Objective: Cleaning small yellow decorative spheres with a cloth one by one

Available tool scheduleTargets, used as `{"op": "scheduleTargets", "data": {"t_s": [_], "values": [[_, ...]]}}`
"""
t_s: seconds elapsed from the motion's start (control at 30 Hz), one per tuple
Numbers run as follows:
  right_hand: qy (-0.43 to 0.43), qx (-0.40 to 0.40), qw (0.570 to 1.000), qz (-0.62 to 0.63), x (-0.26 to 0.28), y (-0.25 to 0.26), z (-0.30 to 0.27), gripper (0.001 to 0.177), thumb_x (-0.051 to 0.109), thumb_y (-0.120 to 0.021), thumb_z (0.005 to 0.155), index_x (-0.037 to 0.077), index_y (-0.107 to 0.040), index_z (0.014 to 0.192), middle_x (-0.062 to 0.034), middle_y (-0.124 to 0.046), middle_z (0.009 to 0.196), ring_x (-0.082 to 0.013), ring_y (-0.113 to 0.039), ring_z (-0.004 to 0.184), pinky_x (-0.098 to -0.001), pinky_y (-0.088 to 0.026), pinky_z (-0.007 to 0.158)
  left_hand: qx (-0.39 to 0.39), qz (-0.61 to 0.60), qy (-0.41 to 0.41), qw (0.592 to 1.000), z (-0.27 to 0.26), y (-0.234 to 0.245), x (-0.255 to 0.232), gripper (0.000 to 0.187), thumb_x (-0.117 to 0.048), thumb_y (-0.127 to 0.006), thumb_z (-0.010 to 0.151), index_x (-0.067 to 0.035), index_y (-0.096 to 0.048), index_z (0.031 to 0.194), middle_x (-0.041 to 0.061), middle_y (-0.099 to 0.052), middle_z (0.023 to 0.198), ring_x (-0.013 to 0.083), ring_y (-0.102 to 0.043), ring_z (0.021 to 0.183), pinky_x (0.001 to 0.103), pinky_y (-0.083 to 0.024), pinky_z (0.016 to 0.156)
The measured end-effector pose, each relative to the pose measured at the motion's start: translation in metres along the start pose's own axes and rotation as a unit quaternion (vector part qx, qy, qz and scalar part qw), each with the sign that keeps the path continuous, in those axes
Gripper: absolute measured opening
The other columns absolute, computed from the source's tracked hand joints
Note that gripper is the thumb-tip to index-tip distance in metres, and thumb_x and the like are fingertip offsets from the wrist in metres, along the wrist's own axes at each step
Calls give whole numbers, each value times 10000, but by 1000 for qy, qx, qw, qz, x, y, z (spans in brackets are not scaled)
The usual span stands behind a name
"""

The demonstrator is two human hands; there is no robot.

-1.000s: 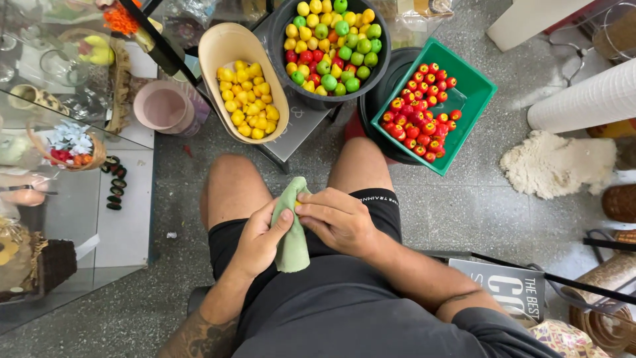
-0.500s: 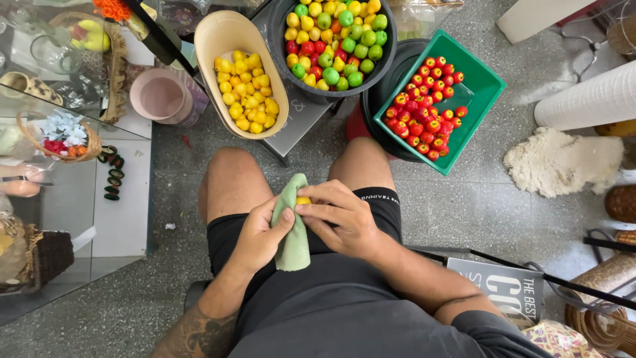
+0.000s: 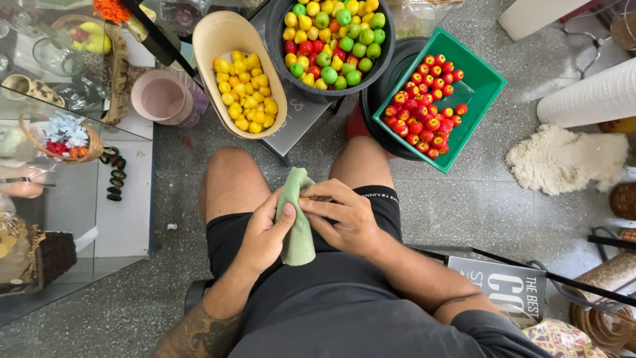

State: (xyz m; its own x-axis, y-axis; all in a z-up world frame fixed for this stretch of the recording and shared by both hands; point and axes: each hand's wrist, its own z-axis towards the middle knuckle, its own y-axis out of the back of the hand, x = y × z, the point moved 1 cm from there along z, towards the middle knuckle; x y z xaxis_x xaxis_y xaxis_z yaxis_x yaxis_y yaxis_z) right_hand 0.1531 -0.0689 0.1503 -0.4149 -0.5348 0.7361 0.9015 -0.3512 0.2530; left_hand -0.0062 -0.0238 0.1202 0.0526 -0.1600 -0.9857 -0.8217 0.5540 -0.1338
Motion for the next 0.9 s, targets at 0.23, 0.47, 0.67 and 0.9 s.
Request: {"op": "scheduleTargets", "data": {"t_s": [0.23, 0.47, 0.67, 0.9], "values": [[41, -21, 999, -13, 0, 0, -2, 134, -61, -794, 823, -2, -796, 943, -173, -780, 969, -342, -732, 735, -401, -628, 636, 10, -3, 18, 1000, -6, 3, 27, 440, -388, -499, 1045, -76, -657, 1311, 53, -710, 845, 130, -610, 798, 362, -571, 733], [53, -31, 998, -13, 7, -1, -1, 149, -83, -783, 811, 3, -799, 932, -179, -772, 964, -335, -713, 722, -376, -619, 596, 11, 13, 5, 1000, -7, 6, 32, 397, -415, -506, 1041, -100, -692, 1198, 49, -697, 799, 117, -585, 779, 350, -563, 717], [24, -33, 999, -34, 4, -2, -6, 161, -65, -806, 794, 19, -806, 931, -151, -754, 967, -253, -727, 700, -336, -630, 570, -4, -54, 9, 999, -6, 1, 22, 382, -410, -529, 1038, -88, -696, 1158, 5, -670, 792, 101, -568, 771, 311, -556, 723], [32, 4, 999, 12, 7, 6, 3, 161, -64, -740, 863, 16, -801, 989, -165, -759, 999, -312, -702, 768, -374, -618, 646, 10, -55, 24, 998, -6, -2, 10, 381, -385, -525, 1041, -70, -699, 1167, 22, -685, 789, 108, -601, 760, 324, -566, 710]]}}
